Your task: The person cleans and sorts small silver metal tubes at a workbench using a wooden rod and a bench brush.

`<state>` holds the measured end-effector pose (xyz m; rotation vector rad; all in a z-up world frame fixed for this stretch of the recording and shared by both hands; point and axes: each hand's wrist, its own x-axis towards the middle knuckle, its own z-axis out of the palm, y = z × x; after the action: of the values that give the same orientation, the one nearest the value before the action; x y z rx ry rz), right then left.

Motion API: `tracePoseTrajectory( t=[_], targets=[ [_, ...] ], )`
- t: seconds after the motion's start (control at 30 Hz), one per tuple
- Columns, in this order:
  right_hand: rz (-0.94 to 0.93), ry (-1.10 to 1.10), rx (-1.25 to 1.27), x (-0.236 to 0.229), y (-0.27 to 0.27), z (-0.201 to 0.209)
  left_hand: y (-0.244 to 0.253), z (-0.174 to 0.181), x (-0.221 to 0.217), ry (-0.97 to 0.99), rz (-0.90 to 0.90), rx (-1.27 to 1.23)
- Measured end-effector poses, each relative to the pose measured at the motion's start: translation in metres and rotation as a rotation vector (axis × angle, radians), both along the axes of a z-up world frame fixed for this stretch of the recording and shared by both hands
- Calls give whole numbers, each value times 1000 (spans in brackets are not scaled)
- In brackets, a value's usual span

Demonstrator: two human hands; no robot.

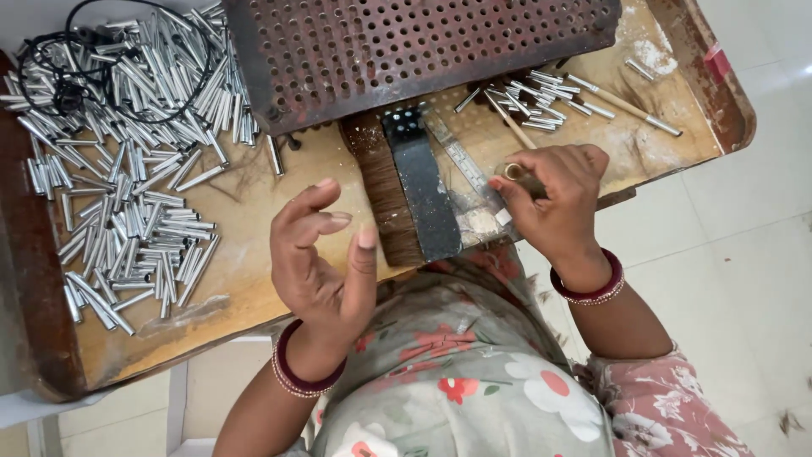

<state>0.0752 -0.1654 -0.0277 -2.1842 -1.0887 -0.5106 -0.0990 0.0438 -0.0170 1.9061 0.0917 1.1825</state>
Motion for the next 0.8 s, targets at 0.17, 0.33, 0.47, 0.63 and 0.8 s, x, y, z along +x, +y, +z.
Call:
tracePoseTrajectory(
  t=[0.17,0.33,0.47,0.63,0.8],
  targets=[
    [-40,-58,58,1,-2,-5,5,-20,5,-26,-6,-219],
    [-41,-60,72,0,-1,-2,5,-19,5,-6,-18,-242],
    [-27,-21,0,3,-2,-4,6,-22,5,-25,-72,-309],
    [-20,-7,40,9,1,-4,7,-23,8,-37,-81,-345],
    [-23,40,-77,10,-2,10,5,-21,6,-1,-60,-308]
  ],
)
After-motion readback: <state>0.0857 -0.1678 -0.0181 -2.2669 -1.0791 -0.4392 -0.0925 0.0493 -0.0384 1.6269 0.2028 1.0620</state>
